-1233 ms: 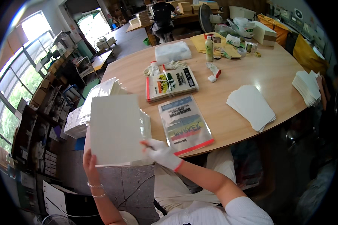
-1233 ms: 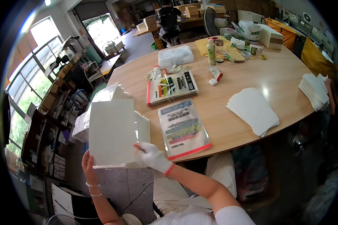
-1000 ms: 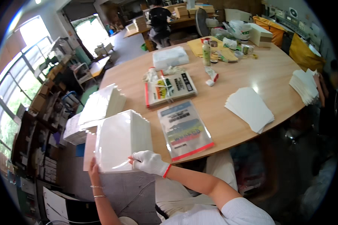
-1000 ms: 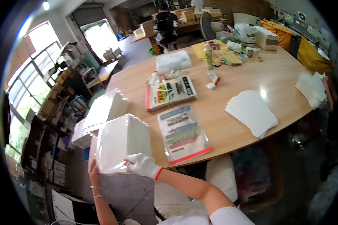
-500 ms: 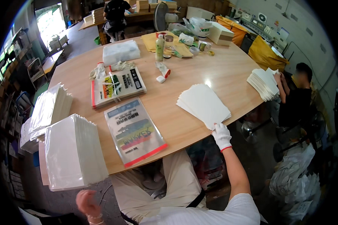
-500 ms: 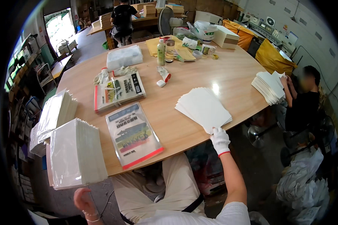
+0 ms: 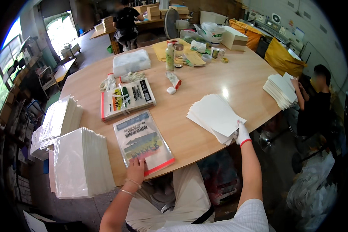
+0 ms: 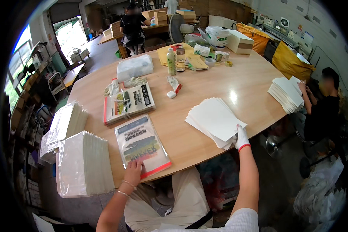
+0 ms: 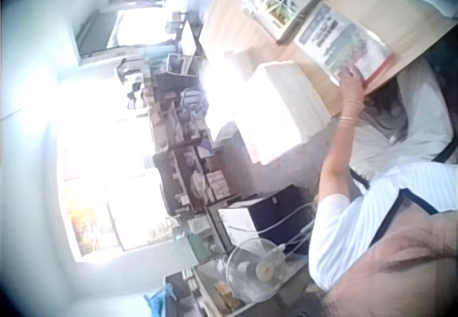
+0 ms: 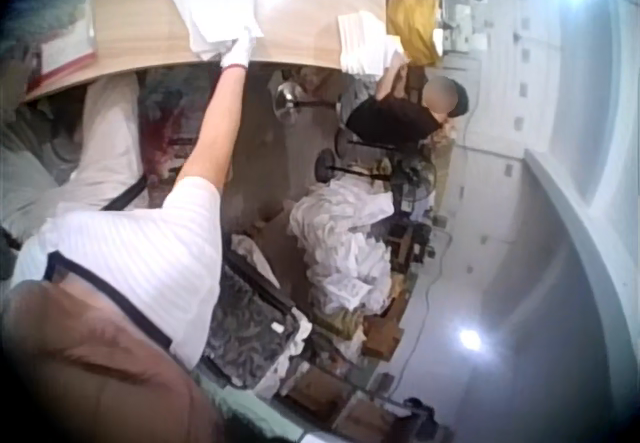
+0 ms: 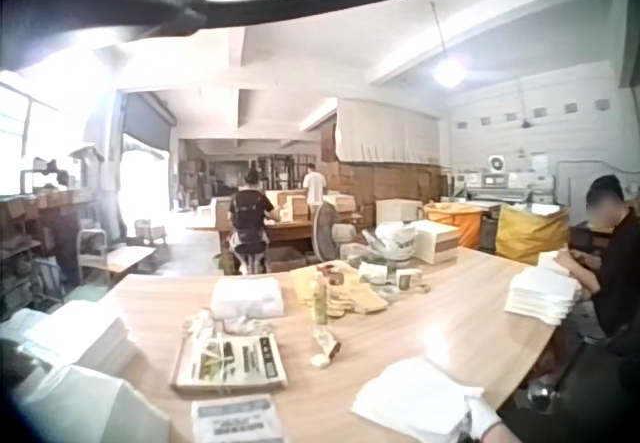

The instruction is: The person sits at a table and repeatedly places white book covers into clear plastic sleeves. They pick up a cover, slide it into a sleeve, and set the sleeved item onto a stack on the table.

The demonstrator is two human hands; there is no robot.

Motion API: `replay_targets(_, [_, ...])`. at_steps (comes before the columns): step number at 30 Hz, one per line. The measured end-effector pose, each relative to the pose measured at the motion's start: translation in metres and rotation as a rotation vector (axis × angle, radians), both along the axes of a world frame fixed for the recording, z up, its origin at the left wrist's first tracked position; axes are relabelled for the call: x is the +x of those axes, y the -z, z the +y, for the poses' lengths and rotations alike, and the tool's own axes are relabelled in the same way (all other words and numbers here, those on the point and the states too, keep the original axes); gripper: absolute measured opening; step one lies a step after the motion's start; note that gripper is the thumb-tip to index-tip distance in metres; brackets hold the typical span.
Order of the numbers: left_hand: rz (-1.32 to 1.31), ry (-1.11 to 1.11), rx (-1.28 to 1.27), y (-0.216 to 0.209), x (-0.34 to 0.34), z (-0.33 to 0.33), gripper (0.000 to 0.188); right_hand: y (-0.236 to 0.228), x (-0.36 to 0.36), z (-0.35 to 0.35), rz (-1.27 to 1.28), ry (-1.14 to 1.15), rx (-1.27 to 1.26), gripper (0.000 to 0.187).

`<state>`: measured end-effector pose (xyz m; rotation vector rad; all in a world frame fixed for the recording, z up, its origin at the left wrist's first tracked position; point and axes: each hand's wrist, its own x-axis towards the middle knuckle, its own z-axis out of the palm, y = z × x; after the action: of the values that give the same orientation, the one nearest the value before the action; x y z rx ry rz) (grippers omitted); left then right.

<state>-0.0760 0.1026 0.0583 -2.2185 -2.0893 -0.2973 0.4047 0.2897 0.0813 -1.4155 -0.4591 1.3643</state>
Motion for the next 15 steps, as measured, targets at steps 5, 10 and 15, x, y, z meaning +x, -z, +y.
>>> replay_targets(5, [0.1, 0.078, -0.02, -0.012, -0.01, 0.018, 0.012, 0.004, -0.021, -0.011, -0.125, 0.119, 0.347, 0.016])
replay_targets(10, [-0.171, -0.092, 0.005, -0.005, -0.03, 0.032, 0.01, -0.041, -0.07, -0.141, -0.061, -0.14, 0.406, 0.032])
replay_targets(15, [-0.266, -0.028, 0.1, 0.011, -0.047, 0.035, 0.015, -0.064, -0.132, -0.234, 0.191, -0.591, 0.127, 0.036])
